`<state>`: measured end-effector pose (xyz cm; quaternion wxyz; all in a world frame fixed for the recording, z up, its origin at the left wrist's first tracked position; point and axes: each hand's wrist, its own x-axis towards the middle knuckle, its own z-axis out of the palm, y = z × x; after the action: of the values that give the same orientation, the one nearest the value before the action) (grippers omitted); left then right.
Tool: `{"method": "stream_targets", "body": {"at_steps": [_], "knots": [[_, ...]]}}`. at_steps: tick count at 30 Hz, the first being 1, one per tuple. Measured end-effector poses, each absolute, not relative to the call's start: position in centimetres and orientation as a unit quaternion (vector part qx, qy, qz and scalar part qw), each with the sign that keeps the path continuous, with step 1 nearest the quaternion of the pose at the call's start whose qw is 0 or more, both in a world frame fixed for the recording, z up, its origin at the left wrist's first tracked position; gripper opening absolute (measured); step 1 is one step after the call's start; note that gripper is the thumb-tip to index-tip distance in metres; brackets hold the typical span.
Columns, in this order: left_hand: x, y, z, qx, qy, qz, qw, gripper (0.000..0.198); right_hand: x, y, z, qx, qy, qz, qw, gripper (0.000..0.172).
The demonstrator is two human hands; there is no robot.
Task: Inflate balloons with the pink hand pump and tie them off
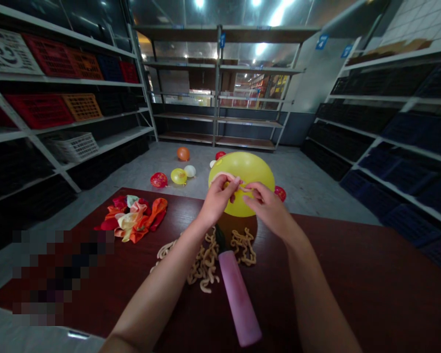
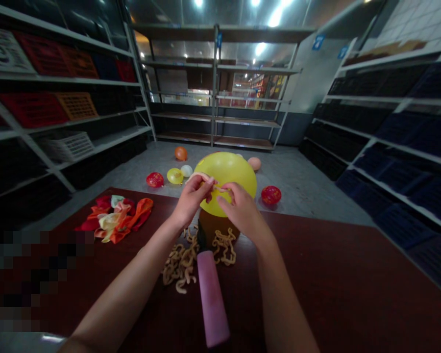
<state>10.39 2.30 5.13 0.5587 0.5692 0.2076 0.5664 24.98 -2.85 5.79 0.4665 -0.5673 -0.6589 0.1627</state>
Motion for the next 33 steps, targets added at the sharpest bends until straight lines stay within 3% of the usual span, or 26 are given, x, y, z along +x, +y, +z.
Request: {"method": "stream_targets", "body": {"at_steps": [3,9,14,18,26,31,33], "knots": [[10.1,2.2,5.3,0.617,0.199,0.545,0.533,0.037,25.0,-2.7,6.1,-0.572,-0.638,0.161,0.489,0.025],[9.6,1.4,6.5,0.702,0.160,0.498,0.482,0.033,24.8,-2.8,6.7,-0.537,-0.562,0.274,0.567,0.030],[9.4,1.2,6.8,0.671,0.185,0.520,0.496,0.034,24.3,-3.0,6.4,-0.487,-0.610,0.299,0.549,0.027],[9.4,1.4,6.5,0.648,0.196,0.540,0.500,0.028,23.9,-2.8,6.0,-0.496,-0.630,0.273,0.532,0.026],[10.0,2.0,5.6,0.641,0.193,0.631,0.392,0.013,22.9,-3.2,6.4,-0.509,-0.633,0.199,0.548,0.023],[10.2,1.8,5.3,0.561,0.285,0.667,0.400,0.040,22.4,-3.5,6.4,-0.516,-0.639,0.177,0.543,0.024],[10.2,1.9,5.2,0.547,0.298,0.668,0.407,0.040,22.3,-3.6,6.4,-0.521,-0.647,0.169,0.532,0.024]]}}
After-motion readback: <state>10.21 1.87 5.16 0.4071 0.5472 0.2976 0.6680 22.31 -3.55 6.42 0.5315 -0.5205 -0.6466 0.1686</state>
